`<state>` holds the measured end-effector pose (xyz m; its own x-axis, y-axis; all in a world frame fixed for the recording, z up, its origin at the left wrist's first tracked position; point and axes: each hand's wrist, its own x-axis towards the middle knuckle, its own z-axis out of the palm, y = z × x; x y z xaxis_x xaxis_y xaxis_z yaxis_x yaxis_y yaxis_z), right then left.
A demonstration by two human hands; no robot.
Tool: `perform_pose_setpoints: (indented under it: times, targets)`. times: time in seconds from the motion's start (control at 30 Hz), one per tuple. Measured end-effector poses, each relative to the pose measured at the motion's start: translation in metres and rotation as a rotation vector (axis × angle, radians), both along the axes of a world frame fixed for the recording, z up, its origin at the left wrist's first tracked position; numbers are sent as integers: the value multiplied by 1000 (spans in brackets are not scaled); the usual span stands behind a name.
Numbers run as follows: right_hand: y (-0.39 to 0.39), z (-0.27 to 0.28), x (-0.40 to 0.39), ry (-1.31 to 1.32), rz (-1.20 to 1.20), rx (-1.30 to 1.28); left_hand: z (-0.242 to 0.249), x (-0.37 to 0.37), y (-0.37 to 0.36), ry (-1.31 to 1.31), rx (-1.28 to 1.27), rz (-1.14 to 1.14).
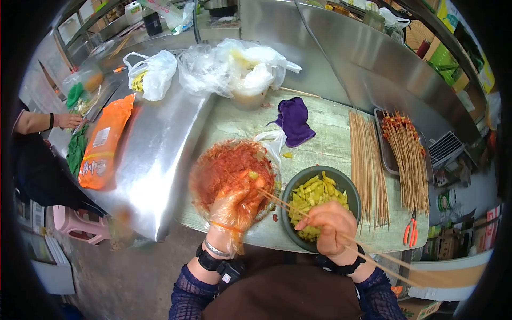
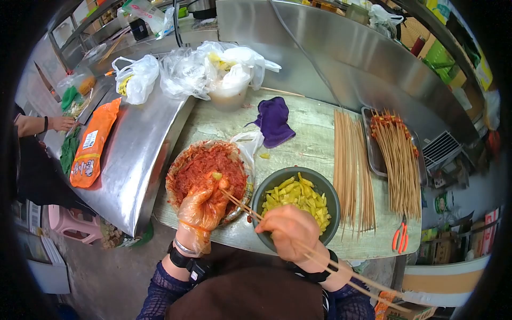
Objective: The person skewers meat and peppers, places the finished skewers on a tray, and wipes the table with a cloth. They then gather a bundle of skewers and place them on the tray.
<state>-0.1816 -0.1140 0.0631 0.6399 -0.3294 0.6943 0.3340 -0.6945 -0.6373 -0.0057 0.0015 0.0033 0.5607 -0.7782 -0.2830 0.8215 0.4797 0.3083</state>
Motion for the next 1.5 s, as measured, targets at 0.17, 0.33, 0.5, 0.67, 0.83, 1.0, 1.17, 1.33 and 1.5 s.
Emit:
perform_pose_setpoints:
  times: [0.17, 0.33, 0.5, 0.67, 0.83, 1.0, 1.17, 1.33, 1.5]
  targets:
    - [-2, -6, -2, -1, 90, -145, -6, -1, 1, 81, -19, -9]
    - [-5, -6, 0, 80, 128, -243, -5, -2, -2, 34, 26, 16]
    - [-2, -5, 3, 97, 83, -267, 2, 0, -4, 49, -31, -10]
    - [3, 3, 2, 138, -5, -254, 1, -2, -8, -26, -96, 15]
    - [3, 3, 14, 138, 28, -291, -11, -6, -14, -230, 56, 144]
    - [7, 0, 30, 81, 41, -317, -16, -3, -15, -247, 82, 225]
    - [13, -2, 40, 69, 41, -342, -19, -2, -17, -257, 121, 284]
    - [13, 2, 49, 79, 32, -340, -14, -3, -18, -252, 154, 270]
    - [13, -12, 64, 113, -18, -232, -10, -9, -17, -358, 181, 168]
